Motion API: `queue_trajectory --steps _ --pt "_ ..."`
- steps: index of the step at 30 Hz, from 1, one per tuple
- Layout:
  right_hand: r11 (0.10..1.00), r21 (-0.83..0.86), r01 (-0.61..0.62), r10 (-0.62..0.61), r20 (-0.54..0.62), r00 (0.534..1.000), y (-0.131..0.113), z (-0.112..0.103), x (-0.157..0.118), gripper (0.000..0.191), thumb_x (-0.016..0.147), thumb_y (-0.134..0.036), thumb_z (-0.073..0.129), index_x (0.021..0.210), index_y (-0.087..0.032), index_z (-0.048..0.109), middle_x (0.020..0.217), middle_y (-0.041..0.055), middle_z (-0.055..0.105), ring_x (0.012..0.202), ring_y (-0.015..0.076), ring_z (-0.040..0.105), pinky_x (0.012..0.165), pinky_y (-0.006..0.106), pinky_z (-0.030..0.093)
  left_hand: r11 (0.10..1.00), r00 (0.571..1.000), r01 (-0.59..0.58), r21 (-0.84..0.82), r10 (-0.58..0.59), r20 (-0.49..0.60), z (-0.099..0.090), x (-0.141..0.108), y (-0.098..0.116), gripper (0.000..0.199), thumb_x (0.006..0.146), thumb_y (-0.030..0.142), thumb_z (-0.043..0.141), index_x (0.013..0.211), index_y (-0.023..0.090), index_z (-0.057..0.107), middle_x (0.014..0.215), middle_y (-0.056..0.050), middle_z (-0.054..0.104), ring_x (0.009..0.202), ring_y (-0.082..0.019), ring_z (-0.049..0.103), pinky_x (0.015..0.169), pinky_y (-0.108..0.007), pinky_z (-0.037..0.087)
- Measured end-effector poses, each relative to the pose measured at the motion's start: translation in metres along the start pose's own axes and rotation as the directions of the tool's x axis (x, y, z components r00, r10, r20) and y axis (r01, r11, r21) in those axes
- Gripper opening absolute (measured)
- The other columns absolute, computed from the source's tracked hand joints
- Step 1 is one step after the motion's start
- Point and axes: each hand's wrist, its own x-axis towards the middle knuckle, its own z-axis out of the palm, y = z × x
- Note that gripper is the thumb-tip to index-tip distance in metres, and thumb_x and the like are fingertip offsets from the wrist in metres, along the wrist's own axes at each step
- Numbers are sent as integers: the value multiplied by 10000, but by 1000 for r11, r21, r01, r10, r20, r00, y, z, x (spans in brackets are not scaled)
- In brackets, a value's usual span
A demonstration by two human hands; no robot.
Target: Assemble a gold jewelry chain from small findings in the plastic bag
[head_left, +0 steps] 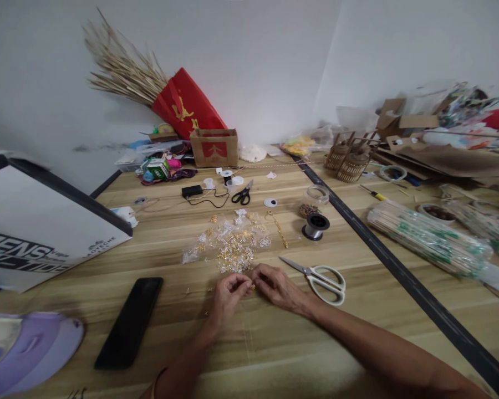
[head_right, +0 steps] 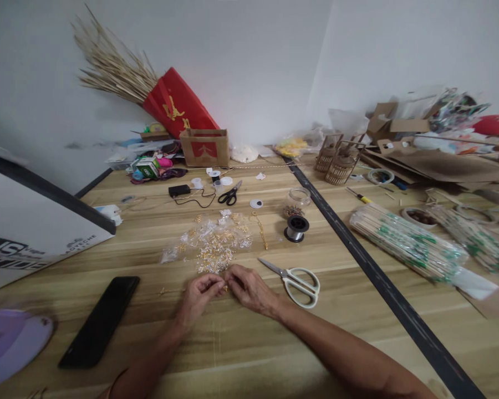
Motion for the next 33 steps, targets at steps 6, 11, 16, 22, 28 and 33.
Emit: queue_trajectory --steps 6,11,16,22,28,33 --pt "999 18 -46 47 -11 999 0 1 1 139 896 -224 460 820 -160 557 725 11 571 630 119 482 584 219 374 1000 1000 5 -24 -5 -3 0 0 1 196 654 325 673 658 134 631 584 -25 647 546 -143 600 564 -241 490" --pt "989 87 -116 117 -7 993 3 3 1 112 848 -187 506 793 -144 594 699 10 574 616 119 481 571 217 364 1000 1000 -16 -27 15 -12 -1 0 -1 171 659 299 670 655 134 626 580 -15 637 544 -137 594 553 -232 479" --pt "948 259 -184 180 40 983 9 6 2 149 849 -250 538 813 -131 621 715 17 586 654 126 505 608 225 380 998 997 -61 18 62 -41 0 -1 -2 145 681 271 654 659 131 622 592 -12 630 552 -127 586 550 -216 460" --pt "879 402 -257 237 100 966 11 5 2 239 826 -369 591 785 -135 618 693 2 565 620 109 479 571 215 344 994 996 -75 77 78 -40 0 -2 4 123 687 251 631 654 134 611 614 -15 621 575 -124 570 565 -209 453" --pt "851 441 -286 266 108 958 11 7 1 255 796 -386 626 765 -135 593 670 -10 529 600 98 443 554 216 314 979 990 -129 157 137 -43 1 -4 4 92 693 215 598 640 140 603 609 -12 611 580 -123 557 565 -206 450" --pt "855 425 -296 286 89 954 11 9 0 279 780 -410 634 749 -136 588 651 -12 520 601 104 440 561 221 317 961 982 -177 214 186 -26 2 -6 0 95 719 207 588 662 138 618 618 -16 623 580 -121 560 560 -203 445"
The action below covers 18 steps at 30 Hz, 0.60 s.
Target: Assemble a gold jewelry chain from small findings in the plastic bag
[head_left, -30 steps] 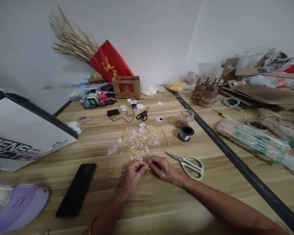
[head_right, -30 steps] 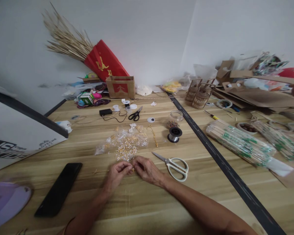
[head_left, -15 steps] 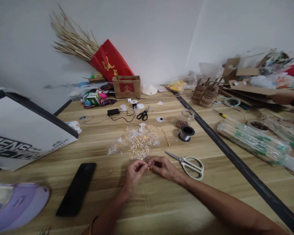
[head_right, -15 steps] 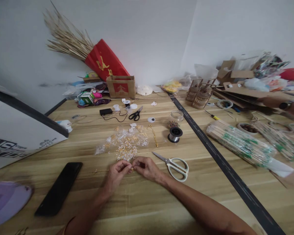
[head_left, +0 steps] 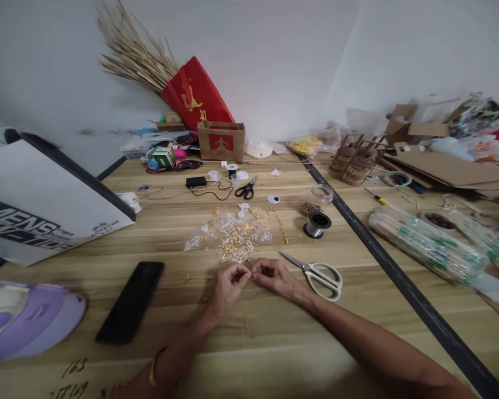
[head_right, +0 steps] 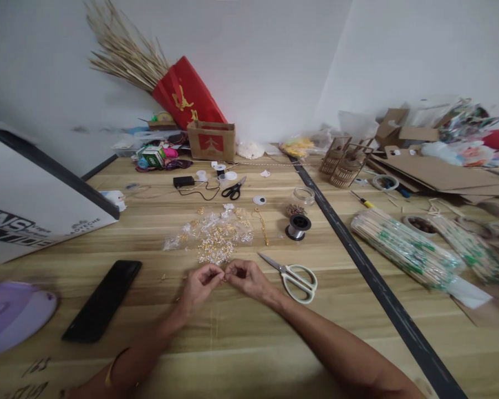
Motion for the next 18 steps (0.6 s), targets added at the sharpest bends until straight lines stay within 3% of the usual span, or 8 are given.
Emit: queue_trajectory --steps 5,18 --pt "999 -50 6 -7 -4 1000 -6 0 -3 299 785 -434 613 739 -141 580 640 -15 506 590 106 422 568 227 314 1000 1000 -23 -6 23 8 0 -1 -2 100 721 214 595 675 134 634 627 -26 637 595 -131 571 581 -215 454" --pt "998 -43 48 -47 19 999 0 -2 -2 298 826 -449 573 757 -162 535 673 -11 498 624 119 429 583 232 322 972 997 79 -220 -73 35 0 4 -8 194 743 321 608 729 131 647 642 -19 650 595 -132 598 589 -231 487"
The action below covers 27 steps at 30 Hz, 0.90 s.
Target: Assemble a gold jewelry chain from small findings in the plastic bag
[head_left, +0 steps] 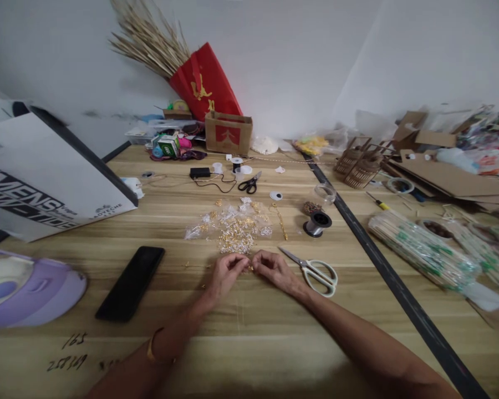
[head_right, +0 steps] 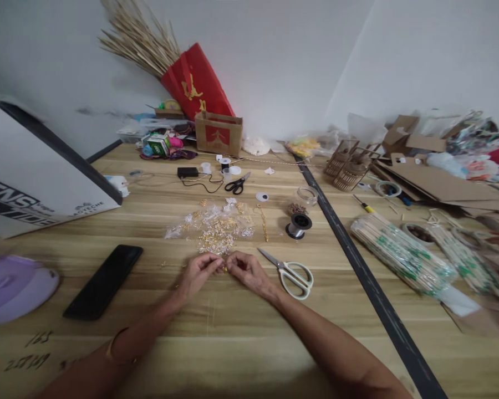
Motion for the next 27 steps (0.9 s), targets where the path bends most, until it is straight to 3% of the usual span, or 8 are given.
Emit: queue_trajectory --steps 4,8,13,16,20,27 --pt "1000 21 -19 19 -11 1000 1 0 1 303 820 -453 579 750 -162 532 658 -17 486 605 113 421 568 228 311 998 995 -6 -60 0 -96 0 -1 1 222 715 288 637 877 136 637 749 -35 678 636 -137 625 606 -240 514" --pt "999 11 -36 36 -19 999 4 -1 0 298 824 -451 573 771 -159 545 655 -18 496 588 107 412 548 223 299 992 973 -88 88 105 -206 1 -4 7 181 699 234 650 858 145 650 738 -35 670 677 -140 625 626 -228 511" --pt "1000 -9 -5 4 -16 1000 2 -1 -1 282 830 -430 573 782 -153 550 674 -13 498 620 112 422 571 225 311 907 935 -276 318 330 -129 2 -7 10 42 697 198 655 717 161 654 687 -30 653 630 -133 602 581 -217 489" --pt "1000 -16 19 -19 -12 1000 0 -1 -2 278 836 -427 567 781 -155 543 686 -8 497 635 116 426 580 229 319 846 915 -340 412 399 -65 3 -7 9 44 716 188 639 680 167 652 687 -42 658 642 -144 601 576 -227 481" --pt "998 -53 31 -32 -17 999 -1 0 -2 284 849 -437 548 791 -159 538 687 -4 493 631 118 421 568 230 320 824 927 -317 469 373 -29 4 -8 10 50 722 172 625 684 181 656 695 -37 672 647 -148 605 599 -238 488" --pt "992 -108 73 -74 -8 997 1 0 -3 267 871 -414 522 801 -157 544 682 -2 496 626 118 420 564 227 324 896 966 -227 382 256 -27 4 -9 8 76 732 137 606 757 168 671 751 -40 702 657 -142 630 631 -234 508"
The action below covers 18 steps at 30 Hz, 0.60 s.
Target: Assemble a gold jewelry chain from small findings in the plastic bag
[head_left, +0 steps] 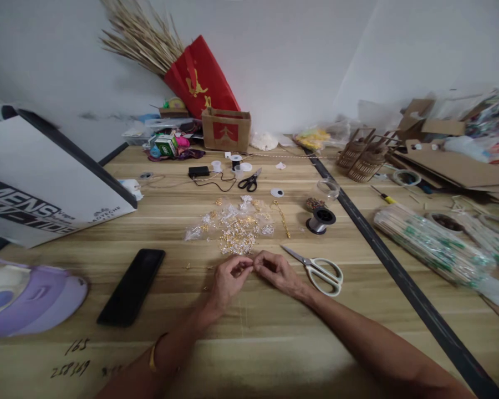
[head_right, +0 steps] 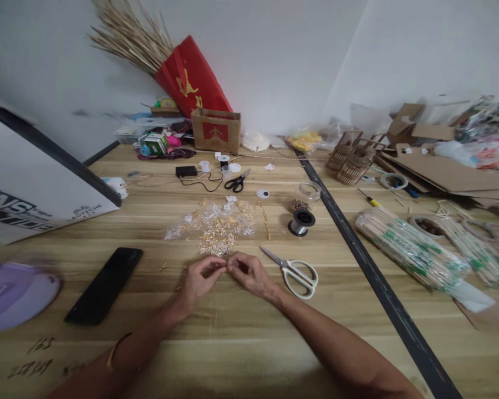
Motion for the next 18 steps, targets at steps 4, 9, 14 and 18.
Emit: queue_trajectory --steps 4,9,14,18 --pt "999 -52 -4 3 -11 1000 1 1 0 272 875 -415 515 797 -157 551 677 -3 503 623 120 428 566 226 333 999 999 33 -30 -32 26 0 0 -3 79 725 147 612 761 163 681 753 -46 712 676 -154 645 661 -249 519" --pt "991 -128 46 -50 -28 998 2 1 0 264 885 -396 502 782 -158 555 676 10 525 625 128 451 577 236 360 995 998 68 -73 -67 18 1 1 -4 76 706 130 606 719 160 674 704 -37 705 655 -151 639 635 -236 520" --pt "939 -306 159 -178 -35 983 -1 2 -1 218 908 -317 470 779 -169 563 708 36 550 649 143 483 595 254 386 983 992 124 -135 -121 31 2 1 -5 52 695 145 617 704 156 667 682 -36 698 639 -148 633 618 -229 520" --pt "912 -361 195 -220 -27 975 -3 2 -2 202 921 -296 446 808 -179 564 728 48 567 664 152 501 612 267 404 981 991 134 -139 -131 31 2 2 -8 59 701 150 615 698 152 675 681 -40 699 634 -147 631 609 -228 515"
